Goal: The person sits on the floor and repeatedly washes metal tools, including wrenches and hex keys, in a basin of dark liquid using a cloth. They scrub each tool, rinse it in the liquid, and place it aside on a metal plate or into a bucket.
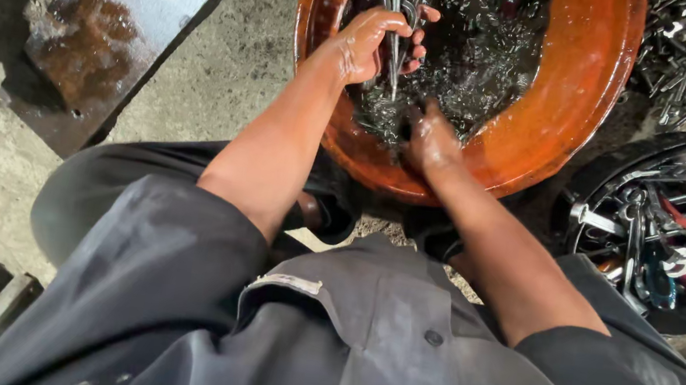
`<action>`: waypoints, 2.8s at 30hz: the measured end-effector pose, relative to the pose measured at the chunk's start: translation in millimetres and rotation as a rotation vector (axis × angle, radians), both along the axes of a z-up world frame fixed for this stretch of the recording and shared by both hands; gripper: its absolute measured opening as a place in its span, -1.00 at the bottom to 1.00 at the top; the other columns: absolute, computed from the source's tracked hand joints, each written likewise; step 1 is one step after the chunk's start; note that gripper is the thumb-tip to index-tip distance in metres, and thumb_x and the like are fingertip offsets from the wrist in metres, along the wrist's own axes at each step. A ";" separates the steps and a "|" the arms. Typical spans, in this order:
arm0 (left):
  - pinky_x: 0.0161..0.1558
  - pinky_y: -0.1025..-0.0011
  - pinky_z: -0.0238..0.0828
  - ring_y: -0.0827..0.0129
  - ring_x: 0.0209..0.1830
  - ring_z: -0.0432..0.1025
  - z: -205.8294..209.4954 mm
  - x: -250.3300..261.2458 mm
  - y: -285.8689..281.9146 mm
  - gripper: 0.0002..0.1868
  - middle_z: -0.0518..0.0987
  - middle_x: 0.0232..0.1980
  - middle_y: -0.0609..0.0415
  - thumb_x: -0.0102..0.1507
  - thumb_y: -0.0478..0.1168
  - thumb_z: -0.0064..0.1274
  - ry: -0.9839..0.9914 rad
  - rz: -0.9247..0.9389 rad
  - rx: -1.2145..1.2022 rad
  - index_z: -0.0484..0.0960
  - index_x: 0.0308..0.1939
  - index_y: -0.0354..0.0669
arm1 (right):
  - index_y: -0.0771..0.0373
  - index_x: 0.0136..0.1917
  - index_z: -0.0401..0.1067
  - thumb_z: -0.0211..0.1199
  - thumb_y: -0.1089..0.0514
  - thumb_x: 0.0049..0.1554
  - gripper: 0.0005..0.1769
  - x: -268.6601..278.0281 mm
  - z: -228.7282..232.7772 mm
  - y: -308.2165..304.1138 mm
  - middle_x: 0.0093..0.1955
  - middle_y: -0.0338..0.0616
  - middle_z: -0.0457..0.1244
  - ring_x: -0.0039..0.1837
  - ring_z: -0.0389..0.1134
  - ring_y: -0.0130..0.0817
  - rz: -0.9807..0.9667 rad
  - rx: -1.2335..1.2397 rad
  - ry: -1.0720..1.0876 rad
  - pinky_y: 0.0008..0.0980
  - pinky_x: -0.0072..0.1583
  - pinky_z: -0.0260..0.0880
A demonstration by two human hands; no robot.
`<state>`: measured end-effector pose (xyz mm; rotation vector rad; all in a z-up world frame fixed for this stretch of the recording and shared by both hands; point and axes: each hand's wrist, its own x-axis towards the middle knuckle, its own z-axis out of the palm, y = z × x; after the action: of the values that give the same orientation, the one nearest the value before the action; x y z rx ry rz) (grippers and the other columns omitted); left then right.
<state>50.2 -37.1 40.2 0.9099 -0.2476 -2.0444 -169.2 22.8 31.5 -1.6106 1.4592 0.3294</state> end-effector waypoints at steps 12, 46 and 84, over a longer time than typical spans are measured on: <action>-0.11 0.16 0.60 0.21 -0.09 0.62 -23.2 -6.1 52.0 -0.71 0.61 -0.18 0.07 0.28 -0.24 0.15 -0.133 -0.038 0.051 0.59 0.08 -0.03 | 0.22 0.24 0.48 0.50 0.19 -0.13 -0.37 -57.0 -10.6 -29.3 0.00 0.12 0.42 0.01 0.47 -0.06 0.669 0.186 0.059 -0.18 0.08 0.46; 0.15 0.07 0.58 0.12 0.14 0.51 -23.8 -38.6 57.5 -0.36 0.56 0.28 -0.02 0.16 -0.36 -0.14 0.227 -0.027 -0.041 0.44 0.37 -0.18 | 0.28 0.17 0.45 0.27 0.30 0.20 -0.75 -25.6 42.9 -38.9 -0.05 -0.20 0.41 -0.08 0.45 -0.40 -0.813 0.307 -0.799 -0.39 -0.06 0.47; -0.33 0.13 0.69 0.09 -0.30 0.66 -25.2 -22.7 17.9 -0.78 0.66 -0.26 -0.10 0.33 -0.12 0.16 -0.217 0.212 -0.081 0.50 -0.11 -0.14 | 0.16 0.00 0.66 0.45 0.01 0.09 -0.74 -63.1 29.7 -60.4 -0.05 -0.07 0.43 0.03 0.47 -0.14 0.203 -0.143 -0.117 -0.23 0.15 0.42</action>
<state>27.5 -19.2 15.1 1.0609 -0.3344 -1.7315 -232.3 -37.6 61.1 -1.8673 1.2575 0.2455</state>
